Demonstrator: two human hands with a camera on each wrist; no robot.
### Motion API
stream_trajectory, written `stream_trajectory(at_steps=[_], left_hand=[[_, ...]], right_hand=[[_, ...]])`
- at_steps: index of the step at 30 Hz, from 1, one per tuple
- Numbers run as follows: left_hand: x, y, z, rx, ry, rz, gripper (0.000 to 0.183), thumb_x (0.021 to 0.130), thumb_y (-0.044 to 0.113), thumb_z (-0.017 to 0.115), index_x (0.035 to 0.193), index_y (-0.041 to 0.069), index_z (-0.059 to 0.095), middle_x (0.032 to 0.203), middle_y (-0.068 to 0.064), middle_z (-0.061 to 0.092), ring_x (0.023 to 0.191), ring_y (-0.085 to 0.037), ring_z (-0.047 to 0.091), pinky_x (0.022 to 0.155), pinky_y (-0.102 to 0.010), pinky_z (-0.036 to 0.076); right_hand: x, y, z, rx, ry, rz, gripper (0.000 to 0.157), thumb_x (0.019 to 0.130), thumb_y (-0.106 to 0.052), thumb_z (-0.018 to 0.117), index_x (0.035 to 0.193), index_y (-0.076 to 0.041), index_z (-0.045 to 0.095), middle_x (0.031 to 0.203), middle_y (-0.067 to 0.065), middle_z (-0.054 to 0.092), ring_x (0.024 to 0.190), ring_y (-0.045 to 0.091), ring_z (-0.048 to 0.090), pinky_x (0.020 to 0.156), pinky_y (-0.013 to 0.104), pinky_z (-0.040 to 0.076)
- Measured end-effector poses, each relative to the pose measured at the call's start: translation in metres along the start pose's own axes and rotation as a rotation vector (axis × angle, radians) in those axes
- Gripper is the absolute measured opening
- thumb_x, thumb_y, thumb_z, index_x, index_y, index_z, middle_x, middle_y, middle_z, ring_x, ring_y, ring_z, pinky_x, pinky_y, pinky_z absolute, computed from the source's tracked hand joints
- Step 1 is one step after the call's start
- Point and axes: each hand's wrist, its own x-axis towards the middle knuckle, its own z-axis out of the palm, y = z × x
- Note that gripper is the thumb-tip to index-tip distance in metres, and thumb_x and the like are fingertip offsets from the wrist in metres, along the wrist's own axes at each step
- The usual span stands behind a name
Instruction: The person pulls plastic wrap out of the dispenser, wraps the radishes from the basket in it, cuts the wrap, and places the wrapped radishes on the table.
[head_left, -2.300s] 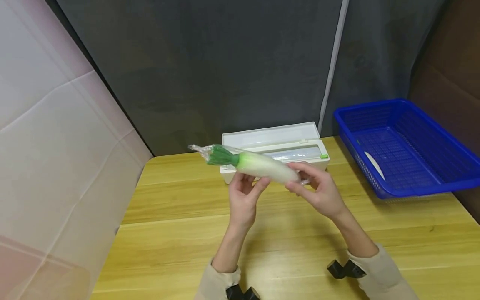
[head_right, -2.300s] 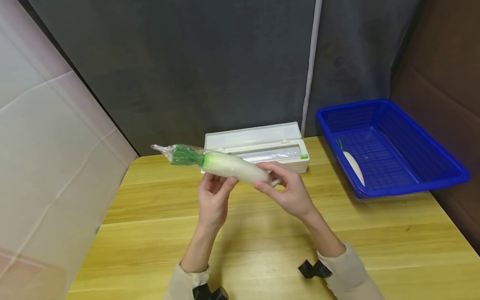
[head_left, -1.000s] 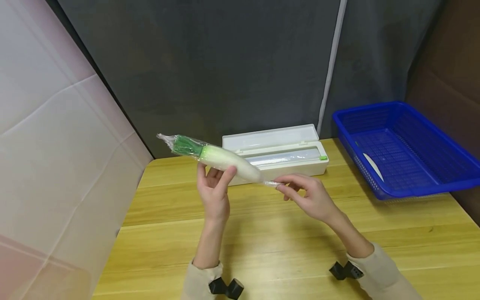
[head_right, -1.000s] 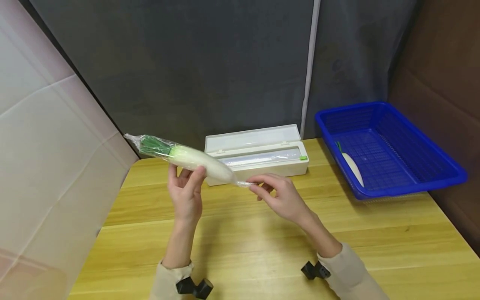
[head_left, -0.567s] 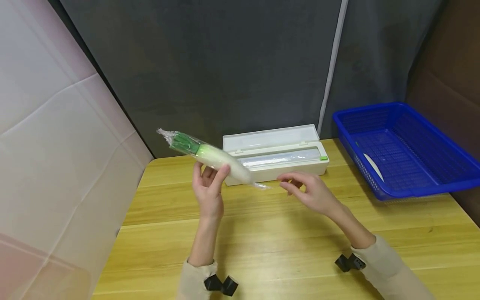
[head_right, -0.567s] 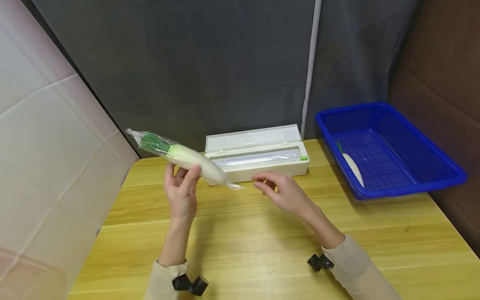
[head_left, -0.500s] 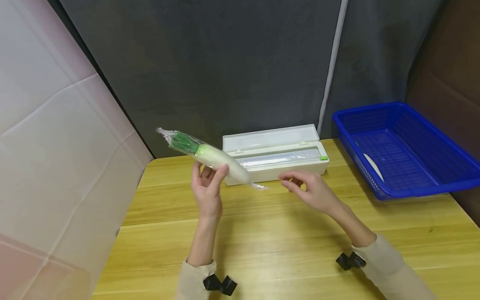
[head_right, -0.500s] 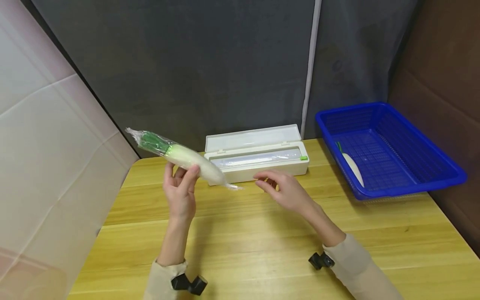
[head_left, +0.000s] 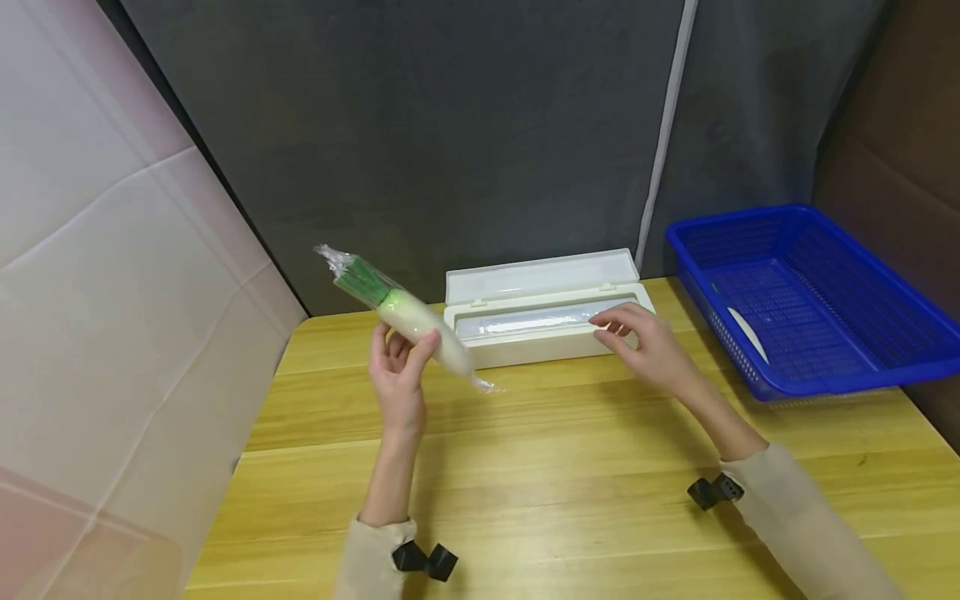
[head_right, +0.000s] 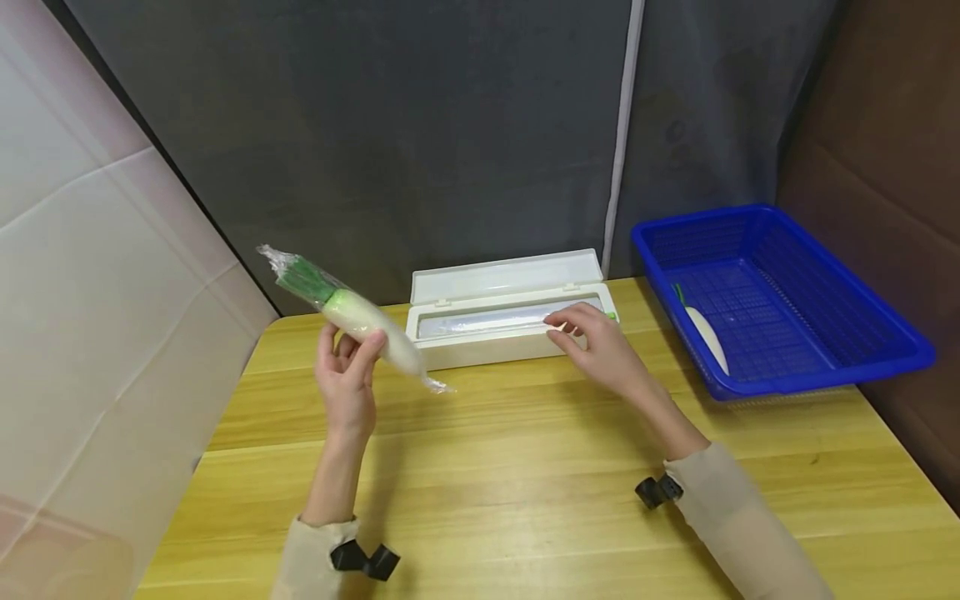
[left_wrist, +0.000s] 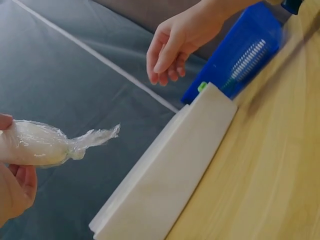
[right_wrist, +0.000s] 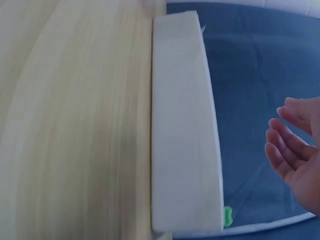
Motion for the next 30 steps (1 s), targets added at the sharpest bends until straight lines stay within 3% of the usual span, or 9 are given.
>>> stream_trajectory(at_steps=[4,7,12,18,30], left_hand=[[0.003,-0.004,-0.007,0.039,0.01,-0.018,0.05,0.084,-0.007,0.071,0.13,0.006,0.057,0.109,-0.009,0.063,0.101,-0.02,0.06,0.088,-0.028,0.051],[0.006,-0.006,-0.011,0.067,0.02,-0.023,0.05,0.083,-0.007,0.071,0.13,0.007,0.058,0.11,-0.008,0.063,0.101,-0.02,0.059,0.087,-0.028,0.051],[0.011,-0.009,-0.02,0.122,0.041,-0.023,0.049,0.084,-0.005,0.072,0.129,0.007,0.059,0.108,-0.007,0.062,0.099,-0.019,0.057,0.084,-0.025,0.05],[0.02,-0.013,-0.032,0.198,0.051,-0.021,0.049,0.084,-0.004,0.074,0.13,0.005,0.06,0.106,-0.005,0.061,0.098,-0.018,0.056,0.083,-0.024,0.049],[0.034,-0.014,-0.054,0.419,0.062,-0.103,0.056,0.088,0.001,0.074,0.14,0.001,0.055,0.105,0.0,0.059,0.099,-0.016,0.053,0.079,-0.022,0.049]], right_hand=[[-0.001,0.012,-0.004,-0.037,0.0,0.029,0.017,0.09,0.003,0.072,0.107,0.003,0.071,0.105,0.013,0.068,0.094,0.029,0.062,0.078,0.048,0.052],[-0.001,0.02,-0.007,-0.067,0.0,0.045,0.018,0.091,0.002,0.072,0.108,0.004,0.07,0.11,0.017,0.066,0.104,0.034,0.06,0.086,0.053,0.049],[-0.001,0.031,-0.013,-0.126,0.006,0.065,0.021,0.091,-0.001,0.072,0.112,0.004,0.069,0.114,0.02,0.062,0.113,0.039,0.055,0.097,0.054,0.042],[-0.001,0.044,-0.017,-0.191,0.029,0.072,0.025,0.089,-0.002,0.076,0.113,0.003,0.069,0.113,0.022,0.061,0.11,0.041,0.054,0.098,0.057,0.038],[-0.004,0.063,-0.019,-0.215,-0.028,0.146,0.04,0.087,-0.008,0.079,0.122,0.006,0.065,0.127,0.029,0.057,0.12,0.049,0.048,0.103,0.062,0.034]])
